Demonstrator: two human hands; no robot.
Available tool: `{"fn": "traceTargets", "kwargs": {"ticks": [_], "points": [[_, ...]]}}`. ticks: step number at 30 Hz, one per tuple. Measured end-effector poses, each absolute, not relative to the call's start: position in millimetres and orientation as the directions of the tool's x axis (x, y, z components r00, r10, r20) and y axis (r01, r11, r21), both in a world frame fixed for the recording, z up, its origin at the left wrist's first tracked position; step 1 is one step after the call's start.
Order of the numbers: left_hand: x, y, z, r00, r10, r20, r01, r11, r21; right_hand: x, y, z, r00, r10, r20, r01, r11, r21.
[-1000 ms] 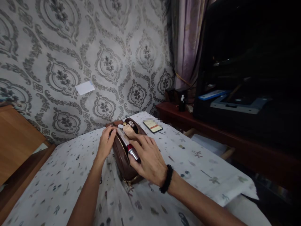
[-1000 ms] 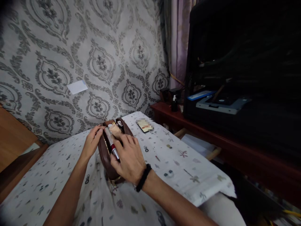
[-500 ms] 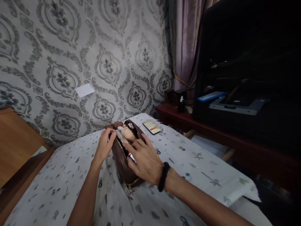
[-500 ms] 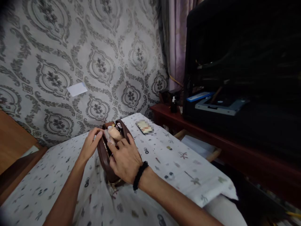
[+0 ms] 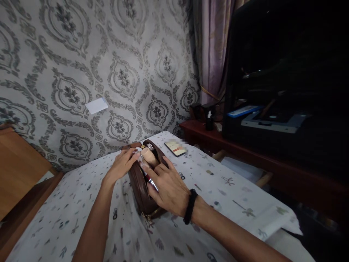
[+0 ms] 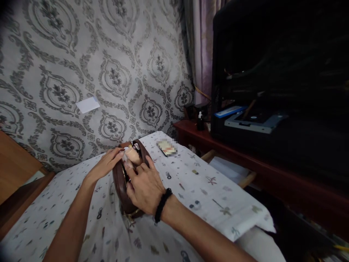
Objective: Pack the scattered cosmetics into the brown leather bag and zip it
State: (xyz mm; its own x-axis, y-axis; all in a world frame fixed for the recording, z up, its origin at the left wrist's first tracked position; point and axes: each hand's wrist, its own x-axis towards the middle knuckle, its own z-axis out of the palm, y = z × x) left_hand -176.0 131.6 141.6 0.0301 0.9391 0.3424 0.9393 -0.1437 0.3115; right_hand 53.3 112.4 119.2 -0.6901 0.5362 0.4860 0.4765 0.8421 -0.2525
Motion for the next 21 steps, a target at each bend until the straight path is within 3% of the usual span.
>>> {"fn": "traceTargets", "kwargs": {"ticks": [8,21], "points": [[-188,147,147,0.103,0.94,0.325,0.808,-0.27,0.524,55,114,114,-0.695,0.523,0.493,0.468,0.85,-0.242],[-188,157,157,0.127,0.973,0.194,0.748,-0.222,0.626,55,114,100,-0.608,0.518,0.602,0.37,0.855,-0.363]]}}
